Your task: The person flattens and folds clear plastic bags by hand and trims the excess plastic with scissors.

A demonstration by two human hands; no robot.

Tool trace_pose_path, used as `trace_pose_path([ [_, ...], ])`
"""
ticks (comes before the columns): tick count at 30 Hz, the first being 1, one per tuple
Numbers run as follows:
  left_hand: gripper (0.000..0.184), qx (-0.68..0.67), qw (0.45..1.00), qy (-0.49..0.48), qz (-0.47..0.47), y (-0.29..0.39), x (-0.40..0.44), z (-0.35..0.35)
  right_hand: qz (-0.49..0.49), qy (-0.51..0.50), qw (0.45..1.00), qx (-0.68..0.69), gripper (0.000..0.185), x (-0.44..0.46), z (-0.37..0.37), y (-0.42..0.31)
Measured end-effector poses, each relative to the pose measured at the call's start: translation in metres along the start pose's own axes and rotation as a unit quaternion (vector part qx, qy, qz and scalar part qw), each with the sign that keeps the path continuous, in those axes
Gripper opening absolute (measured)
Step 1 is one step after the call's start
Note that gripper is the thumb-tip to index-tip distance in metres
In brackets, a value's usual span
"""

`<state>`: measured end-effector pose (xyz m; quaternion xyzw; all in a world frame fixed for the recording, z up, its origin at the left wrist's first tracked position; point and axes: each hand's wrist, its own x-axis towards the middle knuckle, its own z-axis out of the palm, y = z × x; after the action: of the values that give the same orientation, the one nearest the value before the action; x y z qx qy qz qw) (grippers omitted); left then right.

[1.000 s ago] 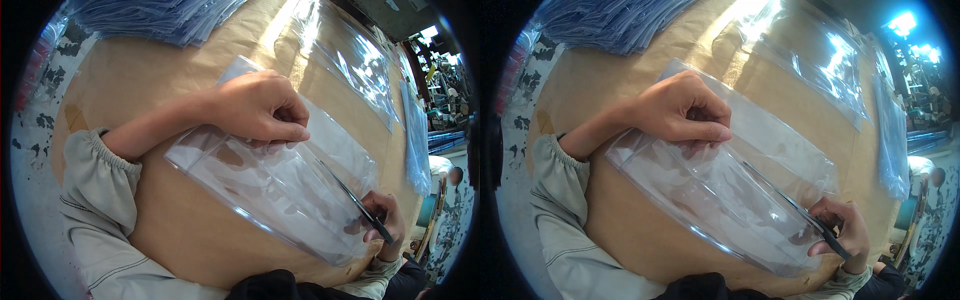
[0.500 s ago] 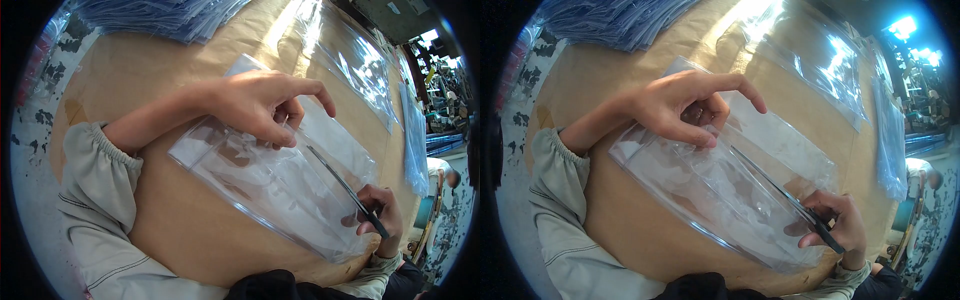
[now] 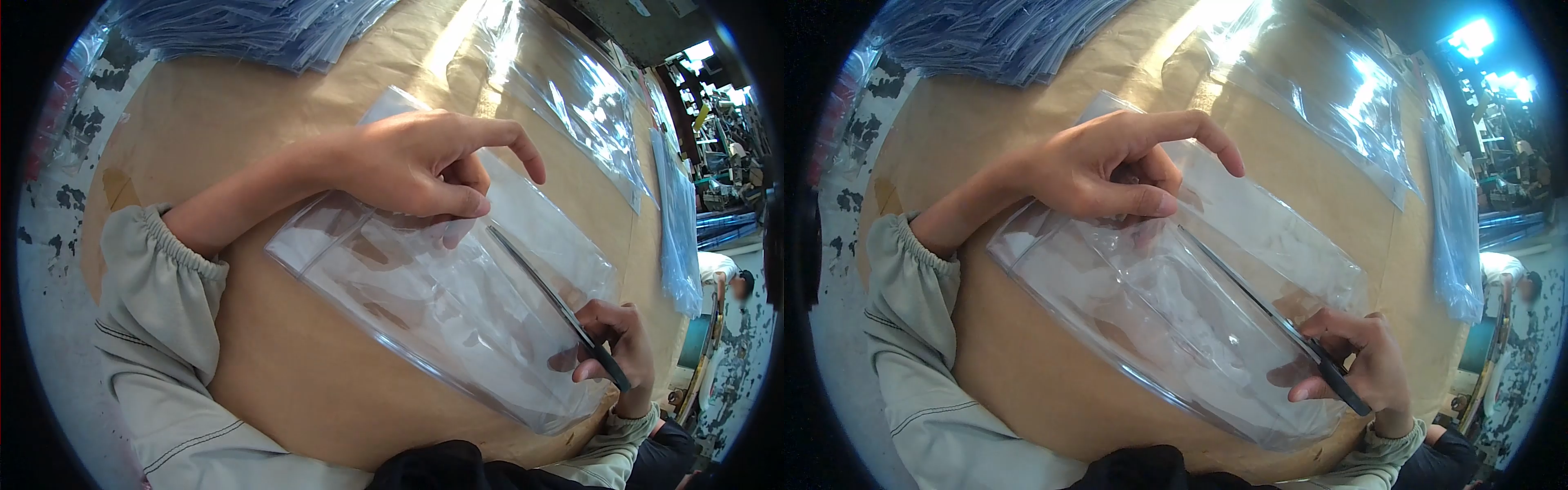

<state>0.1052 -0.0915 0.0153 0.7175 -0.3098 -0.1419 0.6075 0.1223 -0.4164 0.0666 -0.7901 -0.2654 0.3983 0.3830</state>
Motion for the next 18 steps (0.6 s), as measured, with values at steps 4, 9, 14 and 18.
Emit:
trace_pose_path([
  [4, 0.046, 0.013, 1.000, 0.002, -0.002, 0.001, -0.001, 0.000, 0.011, 0.000, 1.000, -0.021, 0.052, -0.002, -0.002, 0.004],
  [9, 0.045, 0.015, 1.000, 0.008, -0.011, 0.004, 0.000, 0.000, 0.008, 0.028, 1.000, -0.005, 0.053, -0.004, 0.003, 0.010],
  [14, 0.027, 0.152, 0.987, 0.038, 0.019, 0.010, -0.003, -0.003, 0.008, 0.036, 0.999, -0.013, 0.053, -0.006, 0.005, 0.012],
  [18, 0.009, 0.301, 0.947, 0.061, 0.093, 0.009, -0.019, -0.018, 0.009, 0.026, 0.999, -0.037, 0.052, -0.008, 0.001, 0.018],
])
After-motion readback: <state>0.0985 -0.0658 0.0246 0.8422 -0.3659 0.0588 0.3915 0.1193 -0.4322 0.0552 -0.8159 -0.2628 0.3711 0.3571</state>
